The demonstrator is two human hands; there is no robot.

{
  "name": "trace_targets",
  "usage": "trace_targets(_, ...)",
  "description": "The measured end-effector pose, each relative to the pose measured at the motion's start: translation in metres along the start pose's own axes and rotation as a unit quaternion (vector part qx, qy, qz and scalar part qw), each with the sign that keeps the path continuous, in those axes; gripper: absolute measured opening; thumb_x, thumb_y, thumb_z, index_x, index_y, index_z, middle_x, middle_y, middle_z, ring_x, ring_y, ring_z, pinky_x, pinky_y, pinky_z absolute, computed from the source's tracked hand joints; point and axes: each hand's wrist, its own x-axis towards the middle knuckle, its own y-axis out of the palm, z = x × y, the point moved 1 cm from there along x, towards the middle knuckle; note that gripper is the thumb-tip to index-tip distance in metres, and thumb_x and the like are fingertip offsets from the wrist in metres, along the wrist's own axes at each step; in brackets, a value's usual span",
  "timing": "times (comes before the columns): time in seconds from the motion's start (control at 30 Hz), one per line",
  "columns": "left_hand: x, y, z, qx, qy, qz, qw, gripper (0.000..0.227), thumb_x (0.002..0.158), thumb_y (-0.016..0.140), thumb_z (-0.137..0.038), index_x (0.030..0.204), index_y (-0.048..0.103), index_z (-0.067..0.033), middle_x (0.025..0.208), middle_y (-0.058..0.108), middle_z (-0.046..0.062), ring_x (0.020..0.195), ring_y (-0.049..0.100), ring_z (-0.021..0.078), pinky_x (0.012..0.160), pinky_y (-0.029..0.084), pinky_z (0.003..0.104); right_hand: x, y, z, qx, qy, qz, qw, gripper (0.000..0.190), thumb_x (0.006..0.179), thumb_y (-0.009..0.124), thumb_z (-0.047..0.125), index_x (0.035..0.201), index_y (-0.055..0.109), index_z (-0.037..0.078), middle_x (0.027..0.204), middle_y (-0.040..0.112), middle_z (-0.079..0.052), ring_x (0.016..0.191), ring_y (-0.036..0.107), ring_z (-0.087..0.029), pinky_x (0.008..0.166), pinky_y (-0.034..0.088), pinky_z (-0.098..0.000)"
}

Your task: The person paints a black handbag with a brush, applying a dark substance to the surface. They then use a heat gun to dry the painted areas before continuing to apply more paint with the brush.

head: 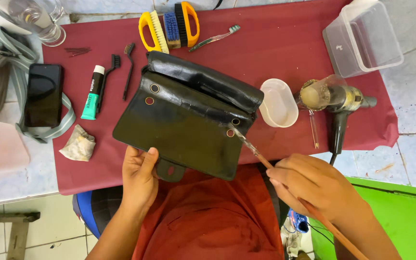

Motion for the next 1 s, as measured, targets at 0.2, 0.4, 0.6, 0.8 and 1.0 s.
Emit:
trace_targets(0.2,0.000,0.000,-0.003,0.005,-0.005,0.006,1.000,0.042,0.099,0.059,-0.008,0.140,0.052,-0.0067,0.126,0.069,0.017,0.109,0.070,0.0283,0.085,0.062,0.039,-0.020,0.025,-0.005,-0.012,-0.003,-0.044,0.999,0.015,0.089,0.068,-0.009,0.099,0.059,-0.003,0.085,0.060,-0.015,0.065,0.052,-0.026,0.057,0.045,-0.0346)
trace_targets(0.4,0.001,-0.007,0.003,0.000,0.000,0.003,1.000,0.037,0.099,0.061,-0.009,0.135,0.055,-0.0083,0.127,0.069,0.014,0.113,0.069,0.0255,0.092,0.059,0.036,-0.025,0.033,-0.003,0.008,-0.012,-0.095,0.995,0.017,0.089,0.071,-0.009,0.103,0.063,-0.006,0.095,0.066,-0.020,0.071,0.062,-0.029,0.062,0.052,-0.0346)
trace_targets(0.6,0.003,-0.008,0.004,0.019,0.009,-0.012,1.000,0.042,0.098,0.060,-0.008,0.140,0.053,-0.0074,0.129,0.068,0.013,0.110,0.069,0.0249,0.086,0.060,0.035,-0.037,0.035,0.000,0.016,-0.001,-0.107,0.994,0.017,0.089,0.069,-0.008,0.104,0.063,-0.004,0.092,0.066,-0.018,0.068,0.061,-0.028,0.060,0.052,-0.0348)
trace_targets(0.8,0.002,-0.007,0.002,0.034,0.013,-0.023,0.999,0.042,0.098,0.059,-0.007,0.140,0.053,-0.0081,0.132,0.067,0.013,0.119,0.065,0.0236,0.103,0.054,0.036,-0.046,0.022,0.005,-0.006,0.043,-0.169,0.985,0.013,0.087,0.069,-0.012,0.094,0.062,-0.004,0.083,0.062,-0.016,0.061,0.057,-0.024,0.054,0.044,-0.0315)
trace_targets(1.0,-0.002,-0.003,-0.007,0.059,0.012,-0.006,0.998,0.044,0.098,0.057,-0.009,0.142,0.051,-0.0070,0.141,0.063,0.013,0.126,0.062,0.0241,0.108,0.051,0.037,-0.061,0.037,0.004,0.035,0.077,-0.193,0.978,0.006,0.090,0.064,-0.007,0.094,0.063,-0.002,0.081,0.062,-0.015,0.061,0.058,-0.025,0.057,0.047,-0.0293)
